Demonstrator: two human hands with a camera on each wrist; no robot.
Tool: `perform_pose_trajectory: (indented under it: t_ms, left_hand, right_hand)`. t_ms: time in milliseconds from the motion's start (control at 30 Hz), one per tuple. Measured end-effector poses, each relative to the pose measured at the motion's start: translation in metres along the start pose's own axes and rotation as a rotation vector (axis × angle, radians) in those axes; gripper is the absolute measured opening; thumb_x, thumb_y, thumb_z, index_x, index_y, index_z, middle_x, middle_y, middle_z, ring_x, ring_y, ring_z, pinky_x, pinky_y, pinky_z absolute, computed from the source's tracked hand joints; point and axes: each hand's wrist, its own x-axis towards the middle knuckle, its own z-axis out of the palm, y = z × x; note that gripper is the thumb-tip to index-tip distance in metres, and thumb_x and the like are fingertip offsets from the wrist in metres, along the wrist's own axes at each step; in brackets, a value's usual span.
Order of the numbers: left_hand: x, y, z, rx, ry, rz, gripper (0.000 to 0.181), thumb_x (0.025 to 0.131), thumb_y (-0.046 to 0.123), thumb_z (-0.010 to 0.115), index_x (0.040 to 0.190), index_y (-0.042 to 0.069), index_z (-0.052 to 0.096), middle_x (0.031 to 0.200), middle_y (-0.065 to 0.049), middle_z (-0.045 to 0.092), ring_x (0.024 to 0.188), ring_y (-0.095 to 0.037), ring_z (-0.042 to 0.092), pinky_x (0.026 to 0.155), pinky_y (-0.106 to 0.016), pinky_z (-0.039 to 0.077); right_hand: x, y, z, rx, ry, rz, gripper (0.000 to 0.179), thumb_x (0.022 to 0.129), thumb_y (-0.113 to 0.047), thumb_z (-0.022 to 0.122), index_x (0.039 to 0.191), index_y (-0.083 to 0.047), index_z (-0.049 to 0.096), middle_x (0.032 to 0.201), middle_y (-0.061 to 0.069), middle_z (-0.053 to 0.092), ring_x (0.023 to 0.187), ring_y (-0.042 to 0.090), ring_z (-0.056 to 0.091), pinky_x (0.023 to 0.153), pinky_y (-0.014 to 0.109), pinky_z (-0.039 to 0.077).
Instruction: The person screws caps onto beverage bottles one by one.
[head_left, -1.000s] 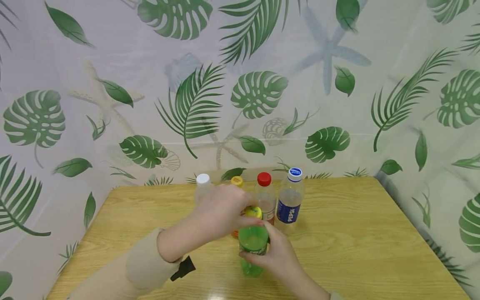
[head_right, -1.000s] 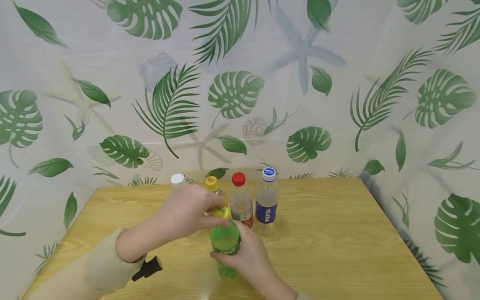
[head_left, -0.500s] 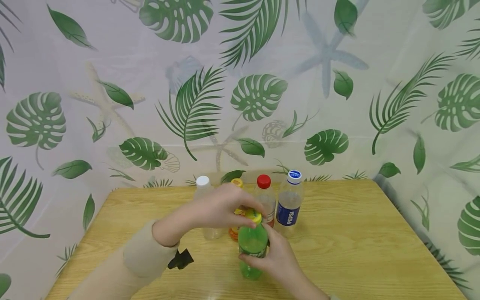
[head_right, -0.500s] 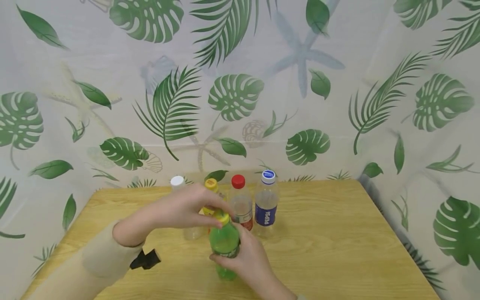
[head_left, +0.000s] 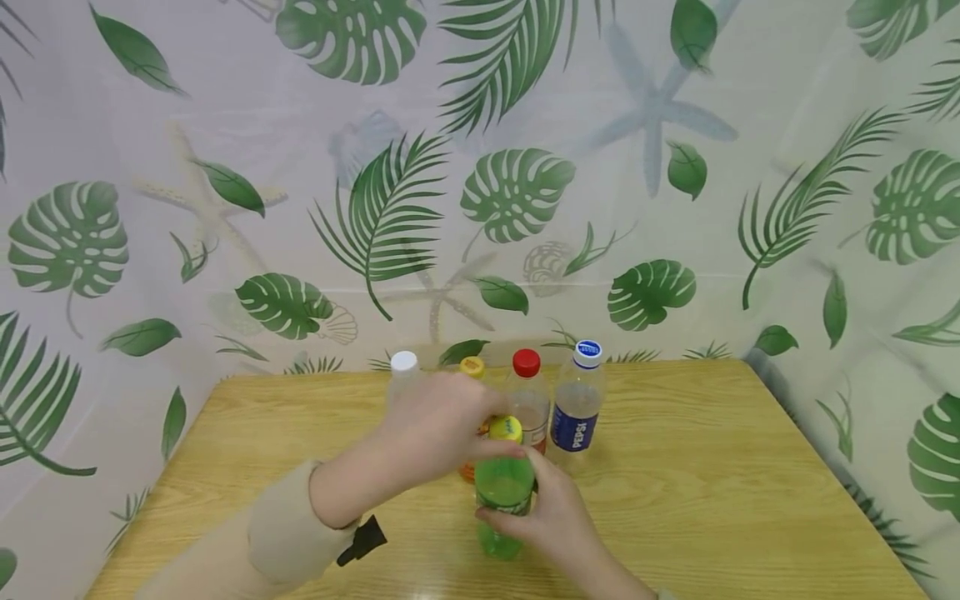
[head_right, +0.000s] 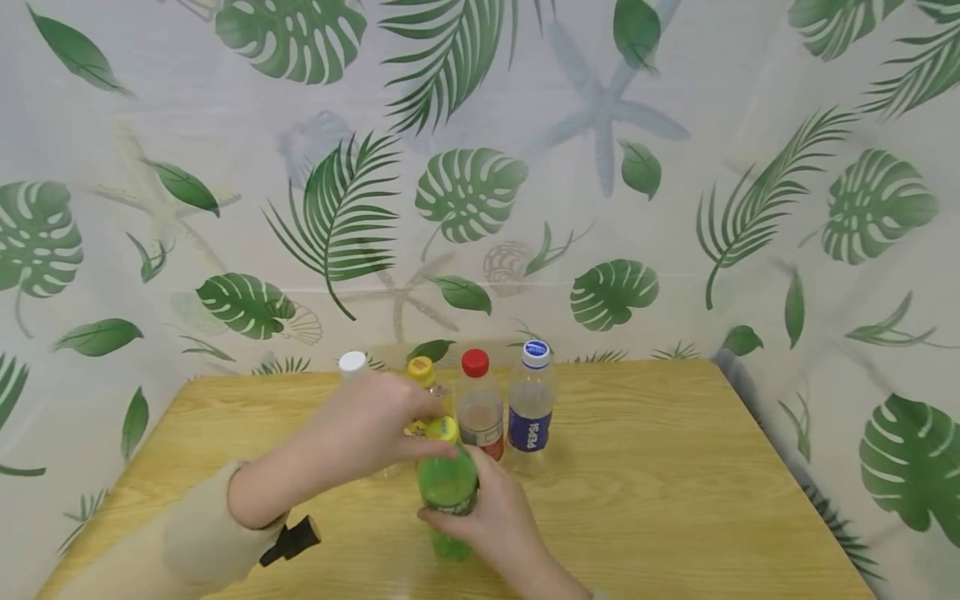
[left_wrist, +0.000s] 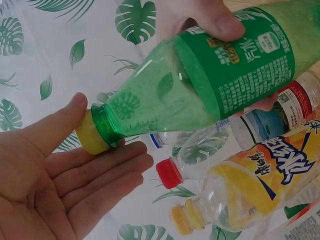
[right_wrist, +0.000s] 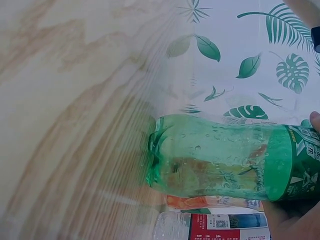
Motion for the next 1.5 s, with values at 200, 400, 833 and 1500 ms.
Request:
perform_pose_trajectory:
  t_ms: [200,400,833,1500]
  left_hand:
    - [0.003,-0.001,-0.001,-0.048,-0.047,0.027,0.029,0.090,0.043,0.082,0.107,0.019,0.083,0.077,0.008,0.073,0.065,-0.006,0.056,0.055,-0.018,0.040]
    - [0.004,-0.008,-0.002,-0.127,-0.076,0.113,0.038,0.092,0.034,0.083,0.127,0.018,0.079,0.087,0.005,0.080,0.067,-0.003,0.055,0.059,-0.014,0.042]
    - [0.014,-0.034,-0.001,-0.432,-0.220,0.337,0.027,0.098,0.014,0.078,0.122,0.004,0.077,0.119,-0.007,0.080,0.107,-0.018,0.077,0.093,-0.018,0.059]
    - [0.006,-0.050,0.022,-0.619,-0.193,0.316,0.037,0.101,0.013,0.074,0.136,0.003,0.070,0.135,-0.011,0.075,0.126,-0.022,0.072,0.103,-0.022,0.057]
  right_hand:
    - [0.000,-0.001,-0.002,-0.010,0.011,0.003,0.068,0.073,-0.020,0.099,0.133,-0.013,0.066,0.118,0.001,0.076,0.107,0.020,0.072,0.091,0.028,0.060]
    - [-0.001,-0.002,-0.002,-0.037,0.018,-0.004,0.067,0.073,-0.020,0.099,0.131,-0.014,0.067,0.117,0.001,0.076,0.107,0.020,0.073,0.092,0.030,0.060]
    - [-0.001,-0.001,-0.003,-0.058,0.000,-0.021,0.068,0.073,-0.019,0.099,0.131,-0.009,0.065,0.116,0.001,0.076,0.107,0.021,0.073,0.091,0.028,0.060]
    - [-0.002,0.002,-0.003,-0.037,-0.027,-0.063,0.069,0.073,-0.020,0.099,0.132,-0.009,0.065,0.118,0.002,0.076,0.108,0.021,0.074,0.094,0.029,0.061]
